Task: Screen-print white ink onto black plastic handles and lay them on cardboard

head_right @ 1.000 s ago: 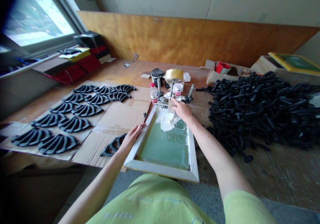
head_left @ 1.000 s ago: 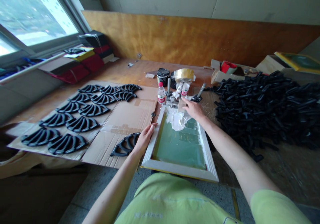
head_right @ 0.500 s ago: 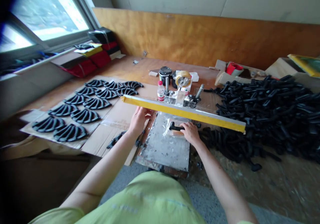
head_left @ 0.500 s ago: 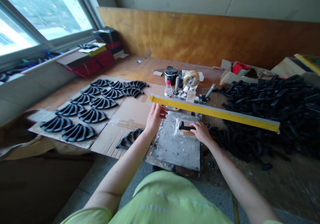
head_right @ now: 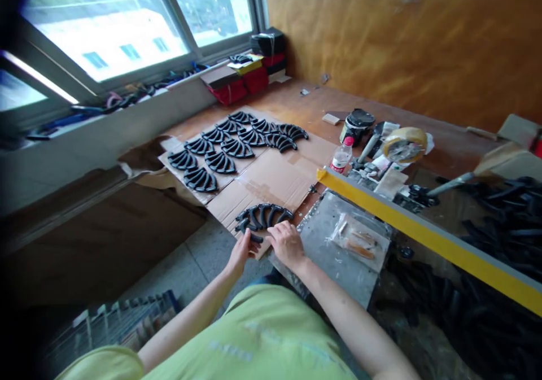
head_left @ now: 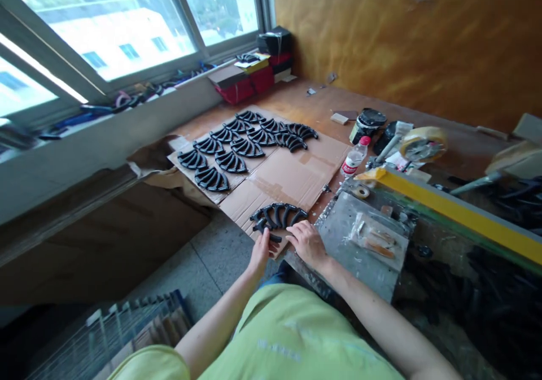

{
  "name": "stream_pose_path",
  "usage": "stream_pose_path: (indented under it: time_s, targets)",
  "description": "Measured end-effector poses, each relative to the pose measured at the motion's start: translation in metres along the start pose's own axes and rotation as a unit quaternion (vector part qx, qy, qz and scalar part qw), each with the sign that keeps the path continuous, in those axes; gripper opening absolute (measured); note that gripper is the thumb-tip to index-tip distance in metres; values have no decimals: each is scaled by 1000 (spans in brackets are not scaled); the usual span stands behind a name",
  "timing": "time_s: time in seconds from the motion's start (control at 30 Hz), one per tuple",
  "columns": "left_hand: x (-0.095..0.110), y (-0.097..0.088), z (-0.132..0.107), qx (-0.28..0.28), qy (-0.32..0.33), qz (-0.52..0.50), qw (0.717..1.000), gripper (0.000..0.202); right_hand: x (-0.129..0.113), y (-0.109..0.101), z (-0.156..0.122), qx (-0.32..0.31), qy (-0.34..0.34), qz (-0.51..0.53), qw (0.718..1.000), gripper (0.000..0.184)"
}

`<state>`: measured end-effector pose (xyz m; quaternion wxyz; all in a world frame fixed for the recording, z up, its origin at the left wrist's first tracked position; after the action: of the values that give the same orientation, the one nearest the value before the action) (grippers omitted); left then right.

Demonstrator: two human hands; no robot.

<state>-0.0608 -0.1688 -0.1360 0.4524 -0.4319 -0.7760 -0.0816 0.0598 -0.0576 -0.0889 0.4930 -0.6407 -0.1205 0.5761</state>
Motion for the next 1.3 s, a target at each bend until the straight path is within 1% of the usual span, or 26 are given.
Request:
stream_pose_path:
  time_s: [0.07, 0.13, 0.2, 0.27, 0.33, 0.4, 0.5, 0.57, 0.63, 0.7, 0.77, 0.83, 0.9, 0.97, 1.0, 1.03, 1.07, 1.1, 1.17, 1.23, 1.3]
  targets:
    - [-19, -31, 20, 53, -30, 49, 997, 64, 10, 15, 21, -30, 23, -20, 999, 27]
    - [-34, -51, 35, 74, -47, 101, 991, 65, 21, 28, 39, -67, 56, -49, 995, 26]
    - [-42, -61, 47, 74, -47, 147, 985, 66, 27, 40, 52, -103, 84, -73, 988, 26]
    - [-44, -64, 56, 64, -42, 182, 980, 67, 29, 50, 62, -125, 102, -89, 983, 26]
    - [-41, -66, 66, 54, -35, 221, 973, 66, 28, 57, 68, -134, 106, -95, 981, 27]
    - [-32, -68, 79, 48, -28, 254, 966, 65, 26, 60, 74, -135, 101, -96, 981, 27]
    - [-12, -72, 104, 54, -14, 289, 956, 65, 27, 62, 84, -134, 93, -88, 983, 28]
    - [2, -76, 122, 67, -4, 309, 949, 65, 29, 63, 93, -135, 100, -81, 982, 32]
    - [14, -79, 134, 83, 6, 327, 941, 62, 31, 64, 101, -140, 112, -74, 981, 34]
    - [21, -83, 138, 106, 13, 340, 934, 56, 32, 66, 106, -146, 121, -70, 979, 33]
    - [24, -84, 133, 145, 26, 349, 926, 51, 33, 67, 107, -147, 122, -66, 979, 34]
    - [23, -80, 120, 190, 50, 352, 915, 46, 34, 68, 106, -150, 122, -62, 979, 36]
    - [23, -68, 106, 219, 108, 361, 900, 43, 34, 68, 105, -154, 122, -59, 979, 37]
    - [24, -48, 94, 215, 191, 393, 873, 45, 34, 67, 104, -154, 122, -57, 979, 39]
    - [26, -37, 91, 207, 223, 416, 857, 48, 35, 67, 104, -154, 122, -55, 979, 40]
    - [27, -25, 89, 199, 241, 442, 841, 52, 35, 66, 104, -155, 124, -53, 979, 41]
    - [29, -15, 90, 194, 243, 467, 828, 57, 35, 66, 104, -159, 127, -50, 978, 42]
    - [30, -7, 92, 194, 230, 488, 819, 60, 35, 66, 105, -164, 132, -45, 977, 43]
    - [35, 3, 98, 206, 201, 517, 806, 59, 35, 68, 106, -173, 144, -30, 974, 45]
    - [39, 6, 105, 217, 195, 530, 796, 52, 35, 70, 106, -168, 154, -15, 973, 47]
    - [43, 3, 112, 217, 214, 532, 790, 46, 35, 72, 107, -150, 165, -6, 975, 48]
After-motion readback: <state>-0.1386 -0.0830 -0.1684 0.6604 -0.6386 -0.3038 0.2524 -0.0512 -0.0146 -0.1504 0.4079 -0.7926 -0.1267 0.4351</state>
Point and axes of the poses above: each hand's wrist, its own z-axis towards the middle knuckle, its own y-axis out of the palm, x = y × z, the point moved 3 cm from there along z, towards the middle knuckle, and after that the axes turned 9 degrees about z, right-handed, at the moved point
